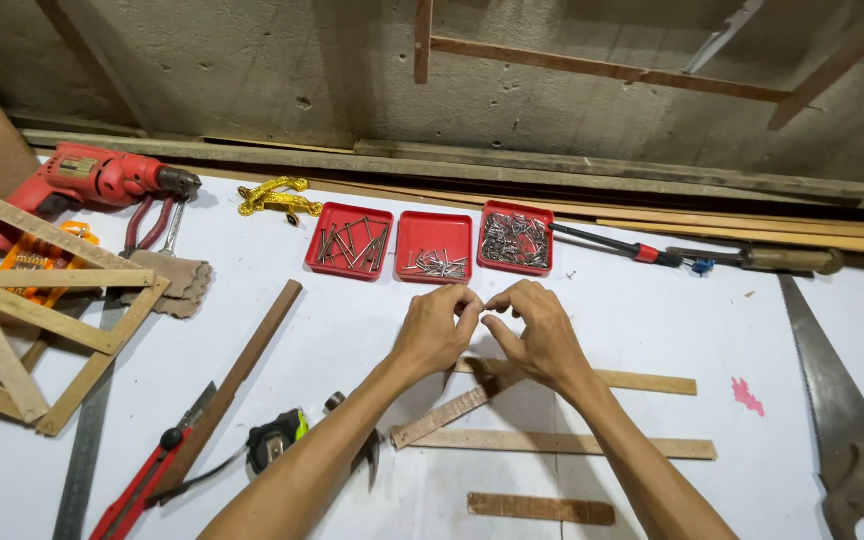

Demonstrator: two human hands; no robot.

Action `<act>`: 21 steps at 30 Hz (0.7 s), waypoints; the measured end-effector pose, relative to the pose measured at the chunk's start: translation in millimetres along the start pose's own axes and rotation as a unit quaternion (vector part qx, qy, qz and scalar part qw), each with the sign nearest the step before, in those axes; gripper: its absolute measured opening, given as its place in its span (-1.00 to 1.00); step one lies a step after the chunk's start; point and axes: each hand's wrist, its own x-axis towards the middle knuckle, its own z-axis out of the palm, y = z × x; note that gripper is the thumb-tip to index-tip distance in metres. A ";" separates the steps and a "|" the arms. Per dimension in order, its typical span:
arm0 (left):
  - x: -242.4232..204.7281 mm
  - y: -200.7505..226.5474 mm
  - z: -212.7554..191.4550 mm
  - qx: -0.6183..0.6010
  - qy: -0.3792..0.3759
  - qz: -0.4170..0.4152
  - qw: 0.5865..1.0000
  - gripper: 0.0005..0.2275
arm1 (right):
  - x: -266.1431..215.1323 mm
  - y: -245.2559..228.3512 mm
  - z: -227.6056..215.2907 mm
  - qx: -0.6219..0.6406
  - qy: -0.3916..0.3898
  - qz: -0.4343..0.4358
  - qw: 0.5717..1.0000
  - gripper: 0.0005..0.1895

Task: Assembling and securing pieces of a miniature wooden frame using a hammer, nails, and measuring tape.

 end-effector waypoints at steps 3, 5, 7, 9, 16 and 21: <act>-26.3 -10.9 30.1 -0.049 -0.011 -0.017 0.999 -0.78 | -39.7 -1.1 -5.2 0.082 -0.014 0.069 0.994 -0.84; -46.8 -8.2 42.1 -0.074 -0.023 -0.014 0.997 -0.77 | -65.9 -3.9 -8.4 0.112 -0.013 0.096 0.989 -0.84; -70.6 -6.8 55.8 -0.099 -0.038 -0.013 0.994 -0.76 | -94.9 -6.6 -8.9 0.145 -0.012 0.126 0.981 -0.84; -87.1 -3.2 67.2 -0.103 -0.041 0.036 0.993 -0.74 | -116.5 -6.6 -10.3 0.156 0.010 0.121 0.980 -0.84; -166.9 19.9 73.3 -0.053 -0.015 0.065 0.996 -0.76 | -184.4 -12.1 -16.7 0.172 0.025 0.105 0.979 -0.87; -208.2 29.2 52.4 0.071 -0.031 0.052 0.996 -0.78 | -223.2 -33.1 -38.5 0.111 0.043 0.135 0.984 -0.87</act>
